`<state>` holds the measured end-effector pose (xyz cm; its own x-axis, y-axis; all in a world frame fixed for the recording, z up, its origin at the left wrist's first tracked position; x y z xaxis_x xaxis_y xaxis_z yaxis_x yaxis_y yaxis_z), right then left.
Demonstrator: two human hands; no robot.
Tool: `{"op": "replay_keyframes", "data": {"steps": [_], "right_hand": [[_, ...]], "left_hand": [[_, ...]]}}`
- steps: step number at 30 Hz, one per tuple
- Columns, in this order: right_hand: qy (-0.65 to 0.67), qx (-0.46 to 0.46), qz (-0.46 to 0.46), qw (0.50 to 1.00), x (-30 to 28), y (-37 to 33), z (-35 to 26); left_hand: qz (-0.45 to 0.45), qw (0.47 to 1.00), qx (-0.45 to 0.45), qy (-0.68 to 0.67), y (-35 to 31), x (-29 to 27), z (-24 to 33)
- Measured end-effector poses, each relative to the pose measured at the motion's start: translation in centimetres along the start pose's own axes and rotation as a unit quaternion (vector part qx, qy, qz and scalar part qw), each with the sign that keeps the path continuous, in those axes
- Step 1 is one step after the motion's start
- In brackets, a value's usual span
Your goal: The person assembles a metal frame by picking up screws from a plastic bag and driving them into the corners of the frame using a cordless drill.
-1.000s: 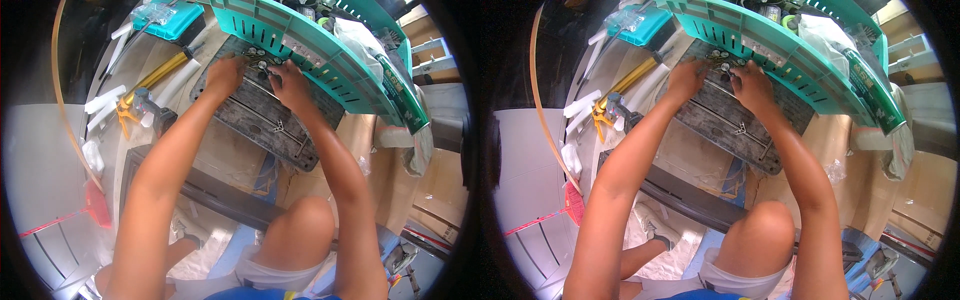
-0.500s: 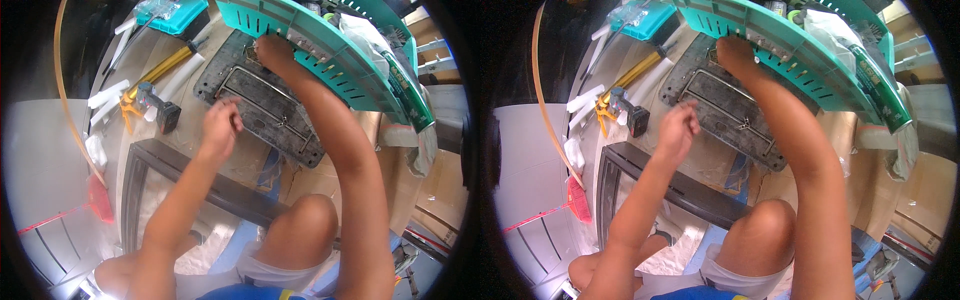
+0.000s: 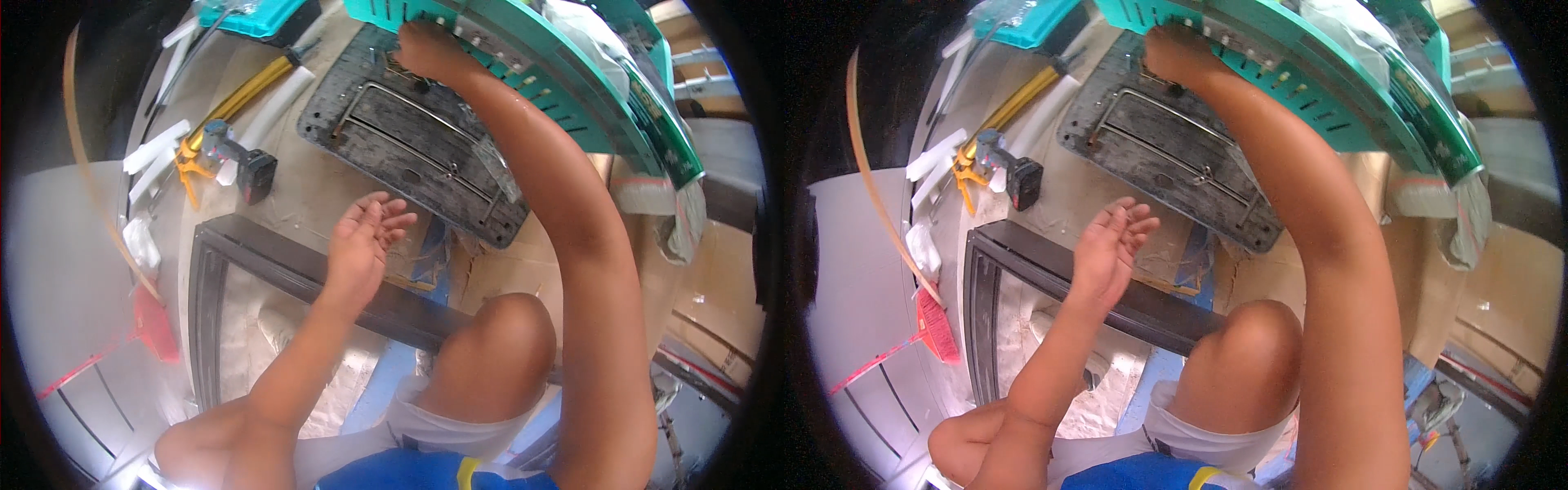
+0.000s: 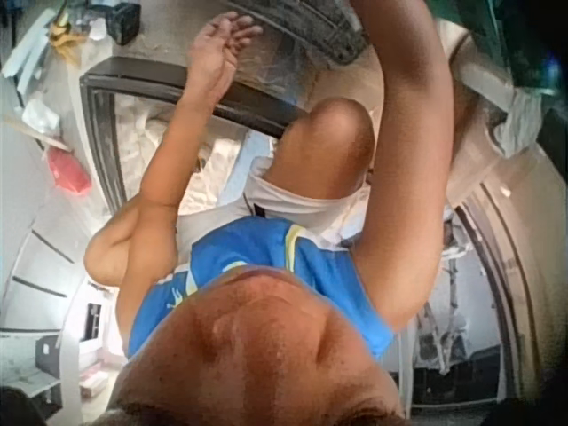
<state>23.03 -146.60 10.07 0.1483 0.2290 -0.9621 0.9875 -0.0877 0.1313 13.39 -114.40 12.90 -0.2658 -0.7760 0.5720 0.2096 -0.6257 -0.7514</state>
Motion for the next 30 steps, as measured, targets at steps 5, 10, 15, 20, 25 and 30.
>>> {"op": "replay_keyframes", "data": {"steps": [5,10,15,20,25,30], "right_hand": [[0.293,-0.087,0.135,0.943,-5.8,-7.1,-9.1],[0.480,0.116,0.030,0.869,-4.7,-22.5,-12.3],[0.475,0.201,0.145,0.844,-1.6,-31.8,-13.0],[0.362,0.332,0.244,0.836,-0.5,-34.8,-11.4],[0.212,0.289,0.254,0.898,0.7,-34.2,-9.2],[0.261,0.300,0.264,0.879,1.7,-35.2,-8.1]], "left_hand": [[0.027,0.995,0.078,0.054,0.0,-0.6,2.3],[-0.040,0.991,0.021,0.124,2.4,3.7,-2.9],[-0.013,0.967,-0.003,0.253,3.7,5.2,-8.7],[-0.018,0.731,0.410,0.546,7.3,7.6,-9.2],[-0.011,0.598,0.517,0.612,9.3,8.7,-9.2],[-0.012,0.583,0.555,0.593,10.0,8.7,-9.6]]}}
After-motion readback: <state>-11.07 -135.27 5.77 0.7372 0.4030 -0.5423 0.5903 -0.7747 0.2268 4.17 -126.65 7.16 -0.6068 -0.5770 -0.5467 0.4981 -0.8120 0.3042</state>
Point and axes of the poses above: each hand's wrist, its own y-axis towards the middle knuckle, its own x-axis out of the palm, z = x × y, the point moved 1 cm from there along y, towards the middle knuckle, and after that the axes turned 14 degrees about -x, right-handed, at the moved point
